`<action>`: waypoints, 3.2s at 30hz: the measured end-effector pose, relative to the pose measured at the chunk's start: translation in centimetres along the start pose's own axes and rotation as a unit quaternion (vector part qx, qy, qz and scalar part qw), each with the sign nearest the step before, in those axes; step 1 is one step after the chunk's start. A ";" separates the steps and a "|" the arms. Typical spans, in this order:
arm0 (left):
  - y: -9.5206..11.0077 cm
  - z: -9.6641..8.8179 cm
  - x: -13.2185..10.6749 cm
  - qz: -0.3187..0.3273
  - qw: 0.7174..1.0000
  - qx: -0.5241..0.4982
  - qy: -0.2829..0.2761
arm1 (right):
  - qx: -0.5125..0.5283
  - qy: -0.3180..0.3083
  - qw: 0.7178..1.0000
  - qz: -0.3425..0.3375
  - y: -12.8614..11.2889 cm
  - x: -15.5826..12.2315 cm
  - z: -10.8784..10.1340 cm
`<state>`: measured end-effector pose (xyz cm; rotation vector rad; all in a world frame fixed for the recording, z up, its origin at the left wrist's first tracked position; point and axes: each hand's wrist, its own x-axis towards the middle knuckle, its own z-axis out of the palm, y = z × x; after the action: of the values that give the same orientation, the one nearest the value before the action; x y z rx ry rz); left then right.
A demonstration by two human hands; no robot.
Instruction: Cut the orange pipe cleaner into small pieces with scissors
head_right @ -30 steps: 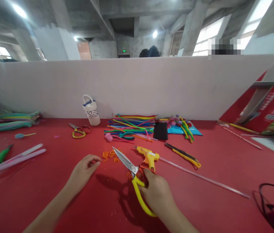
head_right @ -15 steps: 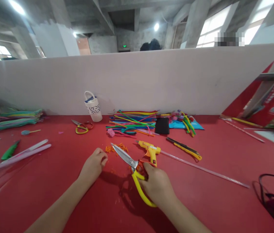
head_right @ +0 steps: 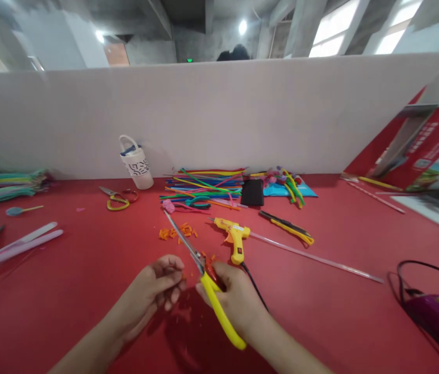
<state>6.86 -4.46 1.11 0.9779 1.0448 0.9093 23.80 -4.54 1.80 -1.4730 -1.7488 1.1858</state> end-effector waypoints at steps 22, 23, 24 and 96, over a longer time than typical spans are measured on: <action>-0.6 1.1 -0.9 0.016 0.998 0.055 -0.020 | 0.127 -0.016 0.992 0.012 -0.8 -0.8 1.0; -0.6 1.2 -0.9 0.014 0.998 0.067 -0.012 | 0.121 -0.015 0.993 0.006 -0.7 -0.8 1.1; -0.6 1.3 -1.0 0.010 0.997 0.078 -0.003 | 0.115 -0.016 0.993 0.001 -0.6 -0.8 1.1; 1.9 0.0 -1.9 0.128 0.956 -0.229 0.133 | -0.446 0.093 0.836 -0.307 2.1 -0.8 0.1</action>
<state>6.11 -5.66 3.41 0.6163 0.8794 1.4549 24.92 -5.29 0.03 -1.1954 -2.4923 -0.1645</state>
